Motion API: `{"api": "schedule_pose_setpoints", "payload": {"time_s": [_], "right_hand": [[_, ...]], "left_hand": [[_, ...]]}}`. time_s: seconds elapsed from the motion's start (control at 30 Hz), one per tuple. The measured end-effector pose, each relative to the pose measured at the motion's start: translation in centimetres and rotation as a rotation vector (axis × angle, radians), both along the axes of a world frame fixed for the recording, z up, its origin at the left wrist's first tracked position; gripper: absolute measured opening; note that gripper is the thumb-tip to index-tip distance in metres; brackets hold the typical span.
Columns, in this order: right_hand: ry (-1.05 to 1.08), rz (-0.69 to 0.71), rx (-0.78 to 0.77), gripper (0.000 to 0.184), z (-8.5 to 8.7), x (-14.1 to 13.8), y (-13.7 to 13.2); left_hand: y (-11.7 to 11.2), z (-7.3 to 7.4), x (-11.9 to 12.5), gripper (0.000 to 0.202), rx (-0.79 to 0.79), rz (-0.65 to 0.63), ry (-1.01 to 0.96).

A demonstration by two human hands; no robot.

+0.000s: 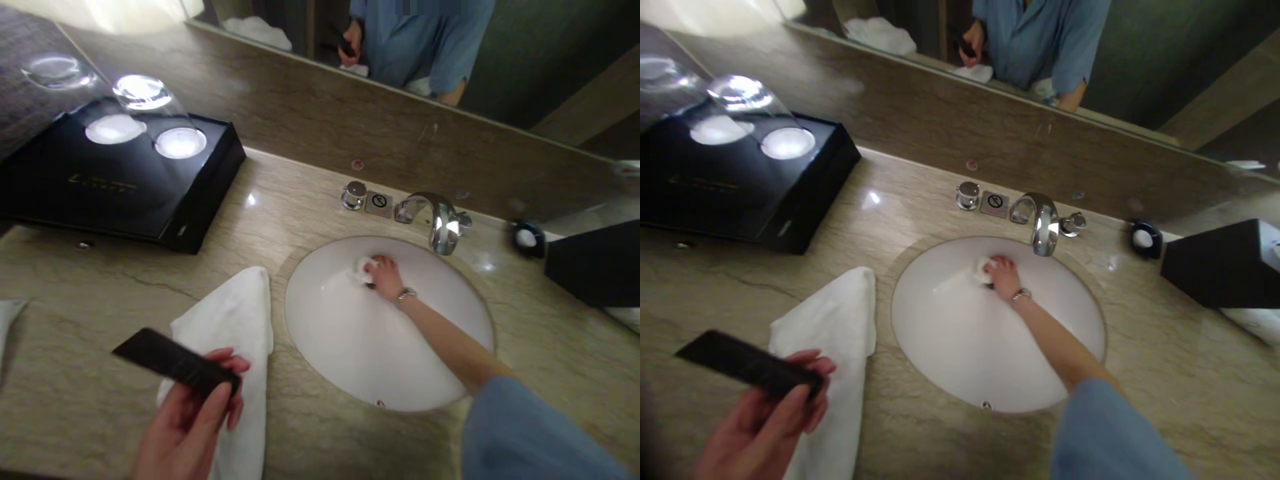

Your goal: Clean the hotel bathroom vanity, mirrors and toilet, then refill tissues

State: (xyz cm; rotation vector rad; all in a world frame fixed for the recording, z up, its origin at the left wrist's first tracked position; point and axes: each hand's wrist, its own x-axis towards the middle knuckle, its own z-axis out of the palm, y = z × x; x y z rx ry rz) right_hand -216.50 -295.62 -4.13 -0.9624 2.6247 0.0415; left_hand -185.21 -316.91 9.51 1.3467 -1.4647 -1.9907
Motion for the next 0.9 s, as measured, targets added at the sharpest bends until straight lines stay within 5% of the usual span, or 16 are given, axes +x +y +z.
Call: {"api": "schedule_pose_setpoints", "payload": {"time_s": [0.1,0.2,0.33,0.43,0.57,0.77,0.9], "right_hand": [[-0.085,-0.069,0.13,0.031,3.0,0.1,10.6],[-0.42,-0.069,-0.132,0.034,7.0,5.1,14.0],[-0.788,-0.28,-1.038,0.051,11.7,8.7,6.8],[-1.05,-0.432,-1.362,0.041,14.2,8.2,2.0],[-1.179,-0.463,-1.522,0.037,15.7,6.4,1.0],[-1.063,-0.322,-1.562,0.036,16.1,4.1,-0.1],[-0.96,-0.231,-1.563,0.036,16.2,3.4,-2.1]], "left_hand": [[1.1,0.3,-5.3,0.041,-0.06,-0.274,0.154],[3.7,-0.1,-10.3,0.03,-0.129,-0.6,0.202],[8.5,-0.5,-14.8,0.02,-0.32,-0.896,0.269],[10.3,-0.4,-16.3,0.022,-0.23,-0.952,0.305],[8.7,-0.2,-18.0,0.027,-0.236,-1.0,0.443],[4.5,1.7,-20.8,0.064,-0.681,-1.031,0.398],[3.4,3.6,-21.5,0.063,-0.665,-1.012,0.379]]}}
